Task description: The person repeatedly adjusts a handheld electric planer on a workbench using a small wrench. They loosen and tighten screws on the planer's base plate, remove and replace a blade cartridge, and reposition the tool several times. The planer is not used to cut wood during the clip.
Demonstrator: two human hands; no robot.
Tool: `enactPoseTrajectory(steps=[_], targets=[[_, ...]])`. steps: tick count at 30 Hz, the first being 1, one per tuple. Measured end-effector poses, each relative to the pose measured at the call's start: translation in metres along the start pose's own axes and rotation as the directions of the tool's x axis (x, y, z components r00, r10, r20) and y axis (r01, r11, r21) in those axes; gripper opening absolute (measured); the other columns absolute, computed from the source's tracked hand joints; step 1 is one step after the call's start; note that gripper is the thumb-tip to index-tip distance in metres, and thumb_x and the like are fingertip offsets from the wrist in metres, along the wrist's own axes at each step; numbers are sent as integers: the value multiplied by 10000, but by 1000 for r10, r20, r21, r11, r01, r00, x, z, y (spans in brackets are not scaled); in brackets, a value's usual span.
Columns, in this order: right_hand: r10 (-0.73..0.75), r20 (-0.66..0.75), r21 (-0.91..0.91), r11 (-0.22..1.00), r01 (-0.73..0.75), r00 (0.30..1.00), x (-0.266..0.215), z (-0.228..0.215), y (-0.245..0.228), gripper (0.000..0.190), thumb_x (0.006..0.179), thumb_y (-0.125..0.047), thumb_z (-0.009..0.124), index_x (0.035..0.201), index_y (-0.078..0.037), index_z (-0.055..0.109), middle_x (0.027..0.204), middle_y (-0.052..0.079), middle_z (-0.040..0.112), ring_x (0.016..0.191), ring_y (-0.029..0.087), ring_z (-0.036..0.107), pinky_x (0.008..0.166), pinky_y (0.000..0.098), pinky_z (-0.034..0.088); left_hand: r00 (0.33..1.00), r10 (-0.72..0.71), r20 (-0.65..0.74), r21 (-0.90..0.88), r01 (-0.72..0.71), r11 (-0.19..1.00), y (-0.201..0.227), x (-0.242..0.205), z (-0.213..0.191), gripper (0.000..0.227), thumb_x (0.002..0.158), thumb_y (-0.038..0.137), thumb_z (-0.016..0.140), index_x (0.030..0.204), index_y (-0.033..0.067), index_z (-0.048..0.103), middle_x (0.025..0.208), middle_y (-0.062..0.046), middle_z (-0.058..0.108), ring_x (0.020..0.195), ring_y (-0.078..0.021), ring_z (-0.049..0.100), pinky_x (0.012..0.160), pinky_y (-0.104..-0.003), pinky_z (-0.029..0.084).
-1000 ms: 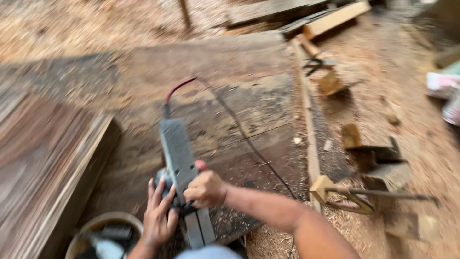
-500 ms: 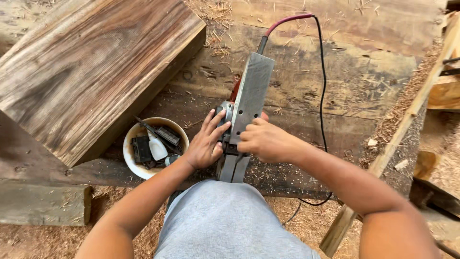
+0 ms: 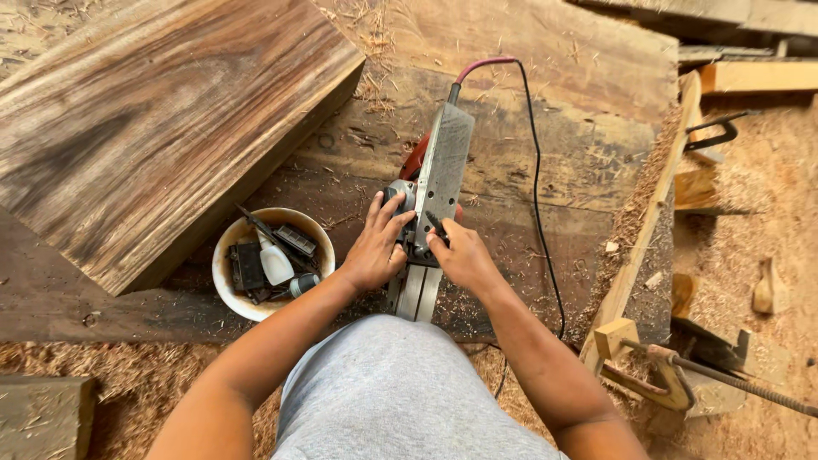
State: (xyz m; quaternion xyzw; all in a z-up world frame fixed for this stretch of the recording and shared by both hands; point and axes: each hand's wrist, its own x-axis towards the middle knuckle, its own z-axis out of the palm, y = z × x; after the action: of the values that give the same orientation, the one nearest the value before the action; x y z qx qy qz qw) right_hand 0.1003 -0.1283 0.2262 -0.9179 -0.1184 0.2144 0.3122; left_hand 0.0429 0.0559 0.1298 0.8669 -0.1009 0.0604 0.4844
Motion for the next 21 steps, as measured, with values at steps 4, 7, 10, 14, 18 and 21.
enactPoseTrajectory(steps=[4, 7, 10, 14, 18, 21], targets=[[-193, 122, 3, 981, 194, 974, 8, -9, 3, 219, 972, -228, 641, 1005, -13, 616, 831, 163, 719, 743, 266, 693, 673, 411, 526, 1000, -8, -11, 28, 8, 1000, -3, 1, 6, 663, 801, 149, 570, 1452, 81, 466, 1631, -208, 256, 1532, -531, 97, 1233, -582, 222], [44, 201, -53, 998, -34, 979, 7, -3, 4, 212, 980, -252, 609, 1027, -45, 603, 816, 145, 724, 736, 258, 695, 678, 422, 532, 1000, -20, -6, 33, 21, 999, -4, -1, 10, 645, 807, 142, 572, 1440, 69, 471, 1622, -223, 264, 1520, -547, 114, 1217, -583, 230], [155, 97, 53, 986, -161, 983, 6, 12, 0, 178, 966, -230, 592, 1038, -67, 598, 814, 142, 707, 727, 254, 690, 689, 428, 548, 998, 30, -54, 50, -27, 998, -5, -2, 10, 636, 807, 131, 573, 1431, 47, 480, 1610, -240, 284, 1511, -560, 147, 1226, -589, 236], [27, -30, -19, 999, -28, 999, 4, 21, 3, 206, 957, -245, 616, 1026, -51, 614, 859, 179, 710, 788, 312, 710, 724, 457, 552, 995, 53, -79, 44, -50, 998, -8, -5, 17, 602, 816, 127, 572, 1408, 43, 501, 1608, -244, 297, 1510, -563, 171, 1238, -586, 241], [94, -17, -313, 945, -95, 995, 10, 17, -1, 275, 964, -339, 619, 1017, -69, 611, 903, 213, 729, 882, 425, 698, 759, 542, 521, 990, 108, -89, 69, -102, 992, -13, 0, 15, 609, 821, 135, 573, 1418, 41, 493, 1600, -252, 292, 1508, -569, 168, 1253, -602, 214], [-7, -25, -419, 908, -4, 1000, 7, 14, -8, 344, 972, -404, 620, 982, -62, 581, 860, 206, 733, 844, 449, 700, 739, 575, 519, 995, 78, -55, 15, -77, 997, -10, -1, 10, 653, 832, 142, 563, 1469, 30, 471, 1621, -253, 270, 1507, -591, 137, 1218, -605, 253]])
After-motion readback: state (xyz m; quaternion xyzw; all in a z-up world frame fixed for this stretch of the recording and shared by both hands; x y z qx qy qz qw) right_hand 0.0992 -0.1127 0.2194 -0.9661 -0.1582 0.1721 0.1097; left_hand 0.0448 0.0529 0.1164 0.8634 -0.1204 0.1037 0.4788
